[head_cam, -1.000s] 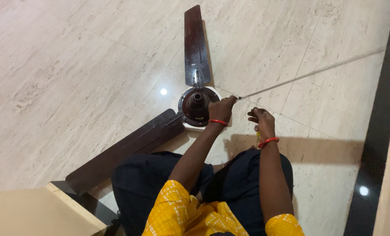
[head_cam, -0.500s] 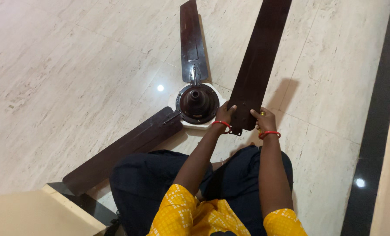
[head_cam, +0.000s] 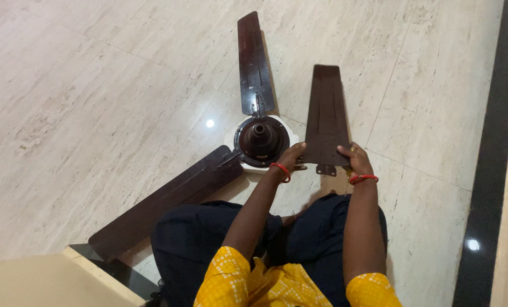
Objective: The person uses a screwdriver to loosen and remove the screws holding the fan blades to the motor housing. They remove one blade and set it aside on the floor.
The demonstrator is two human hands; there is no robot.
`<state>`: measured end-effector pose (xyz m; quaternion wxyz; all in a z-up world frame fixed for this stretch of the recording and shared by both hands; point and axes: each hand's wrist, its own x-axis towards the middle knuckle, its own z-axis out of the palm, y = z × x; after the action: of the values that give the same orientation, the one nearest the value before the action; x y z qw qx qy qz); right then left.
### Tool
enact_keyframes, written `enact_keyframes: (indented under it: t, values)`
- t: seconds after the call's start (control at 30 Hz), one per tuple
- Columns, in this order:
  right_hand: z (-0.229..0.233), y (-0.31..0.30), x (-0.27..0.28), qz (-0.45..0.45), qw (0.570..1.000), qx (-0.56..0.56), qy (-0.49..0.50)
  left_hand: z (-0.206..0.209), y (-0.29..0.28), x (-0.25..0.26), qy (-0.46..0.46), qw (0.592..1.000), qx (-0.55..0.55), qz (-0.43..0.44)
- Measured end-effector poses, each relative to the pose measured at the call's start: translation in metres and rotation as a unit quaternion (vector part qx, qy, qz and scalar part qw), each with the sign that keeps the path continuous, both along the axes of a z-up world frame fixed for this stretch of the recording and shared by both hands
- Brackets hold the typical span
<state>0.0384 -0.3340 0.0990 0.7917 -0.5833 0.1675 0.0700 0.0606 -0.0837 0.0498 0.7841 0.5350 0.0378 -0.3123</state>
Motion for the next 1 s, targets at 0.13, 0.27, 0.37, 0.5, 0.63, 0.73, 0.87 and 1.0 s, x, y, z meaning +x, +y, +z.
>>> enact_keyframes:
  t: [0.13, 0.27, 0.37, 0.5, 0.63, 0.73, 0.87, 1.0]
  values:
    - [-0.012, -0.043, 0.015, -0.037, 0.994, -0.092, 0.035, 0.021, 0.052, -0.026, -0.103, 0.989, 0.111, -0.001]
    - [-0.008, -0.083, 0.009, -0.053, 0.993, -0.095, 0.052, 0.024, 0.132, -0.041, -0.124, 0.983, 0.134, 0.029]
    - [-0.006, -0.096, -0.008, -0.085, 0.982, -0.151, 0.081, 0.01, 0.188, -0.047, -0.119, 0.961, 0.23, 0.099]
    - [-0.006, -0.096, -0.025, -0.144, 0.983, -0.083, 0.072, -0.017, 0.229, -0.059, -0.209, 0.892, 0.354, 0.188]
    - [-0.006, -0.094, -0.026, -0.138, 0.983, -0.095, 0.08, -0.026, 0.222, -0.069, -0.225, 0.801, 0.524, 0.18]
    - [-0.008, -0.09, -0.031, -0.122, 0.978, -0.141, 0.095, -0.016, 0.209, -0.074, -0.168, 0.73, 0.653, 0.114]
    - [-0.011, -0.089, -0.039, -0.105, 0.971, -0.183, 0.111, 0.007, 0.203, -0.076, -0.041, 0.729, 0.68, 0.063]
    - [-0.013, -0.09, -0.046, -0.126, 0.961, -0.198, 0.144, 0.021, 0.204, -0.08, -0.011, 0.719, 0.694, 0.038]
